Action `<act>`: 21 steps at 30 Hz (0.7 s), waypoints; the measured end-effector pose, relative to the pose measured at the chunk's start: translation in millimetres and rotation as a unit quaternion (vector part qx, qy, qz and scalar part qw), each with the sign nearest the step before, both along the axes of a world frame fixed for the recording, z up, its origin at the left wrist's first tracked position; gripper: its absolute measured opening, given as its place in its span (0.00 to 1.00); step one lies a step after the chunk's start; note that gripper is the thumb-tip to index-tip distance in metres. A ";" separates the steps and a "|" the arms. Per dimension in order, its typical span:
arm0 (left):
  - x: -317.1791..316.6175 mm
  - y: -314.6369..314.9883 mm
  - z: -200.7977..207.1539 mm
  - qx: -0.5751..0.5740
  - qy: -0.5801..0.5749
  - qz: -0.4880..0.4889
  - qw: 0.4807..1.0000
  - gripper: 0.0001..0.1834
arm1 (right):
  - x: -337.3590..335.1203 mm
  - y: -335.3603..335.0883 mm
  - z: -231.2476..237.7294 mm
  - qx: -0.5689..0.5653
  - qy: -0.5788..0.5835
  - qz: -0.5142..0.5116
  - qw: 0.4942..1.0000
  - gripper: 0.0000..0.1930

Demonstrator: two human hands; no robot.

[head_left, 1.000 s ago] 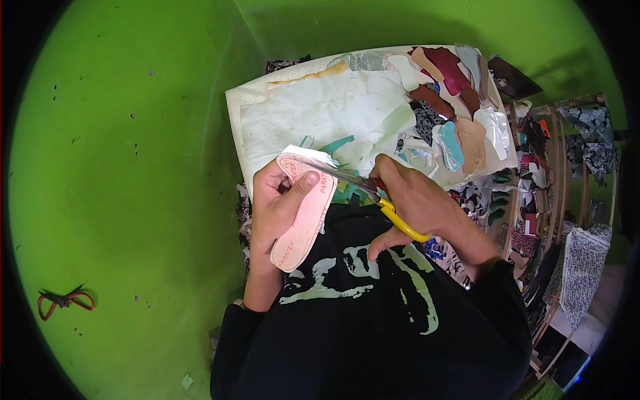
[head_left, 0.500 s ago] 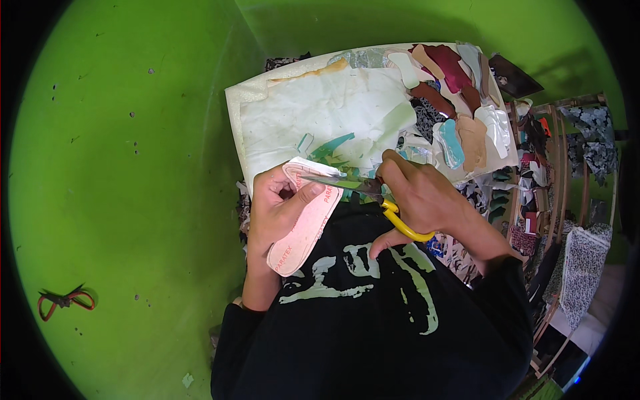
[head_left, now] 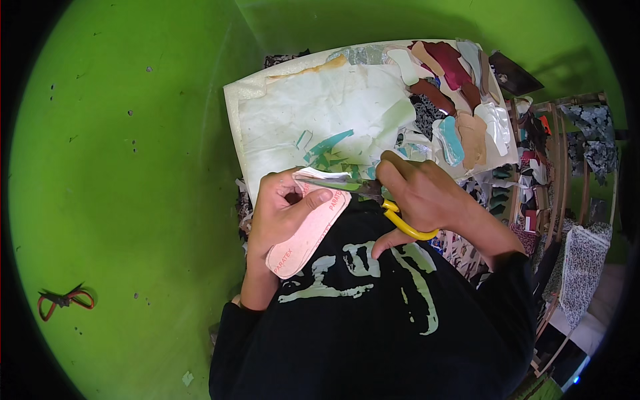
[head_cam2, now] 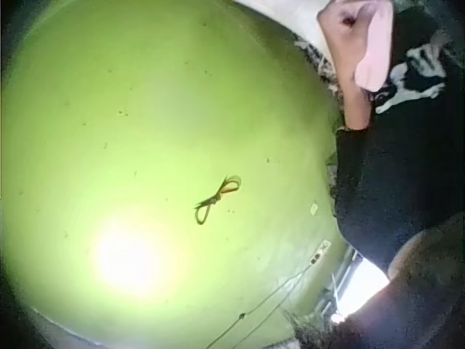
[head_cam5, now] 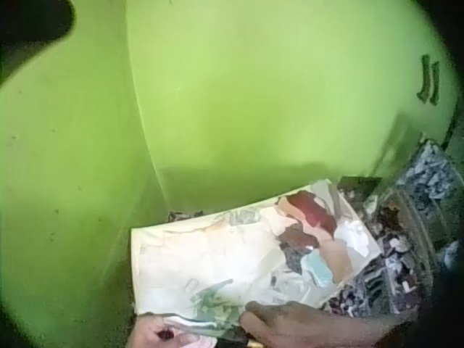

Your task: Cutting out a pink foam shoe insole from a larger sheet of material using scissors.

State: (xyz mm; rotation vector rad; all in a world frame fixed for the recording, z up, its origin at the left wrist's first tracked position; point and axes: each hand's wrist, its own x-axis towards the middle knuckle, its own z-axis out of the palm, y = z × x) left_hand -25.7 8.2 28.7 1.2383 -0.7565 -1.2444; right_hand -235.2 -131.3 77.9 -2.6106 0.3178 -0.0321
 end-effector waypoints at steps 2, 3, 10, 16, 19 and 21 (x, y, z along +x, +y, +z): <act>1.2 0.1 -5.6 -0.027 -0.023 -0.031 0.999 0.12 | 2.4 0.8 -0.7 0.004 -0.040 0.005 0.999 0.47; 1.6 0.4 -4.4 -0.026 -0.023 -0.033 0.999 0.12 | 2.4 0.7 0.2 0.004 -0.039 0.004 0.999 0.47; 5.9 0.7 -3.2 -0.032 -0.065 -0.054 0.996 0.09 | 2.0 -3.0 6.0 0.013 0.023 0.020 0.999 0.49; 5.0 -0.1 -7.0 -0.040 -0.094 -0.058 0.993 0.08 | 6.6 -3.0 10.0 0.033 -0.012 0.023 0.999 0.48; 7.5 0.9 -9.6 -0.044 -0.122 -0.063 0.989 0.08 | 5.8 -5.6 14.0 0.033 0.031 0.030 0.999 0.48; 8.2 1.4 -8.8 -0.052 -0.135 -0.062 0.988 0.08 | 4.7 -7.0 14.7 0.029 0.051 0.036 0.998 0.48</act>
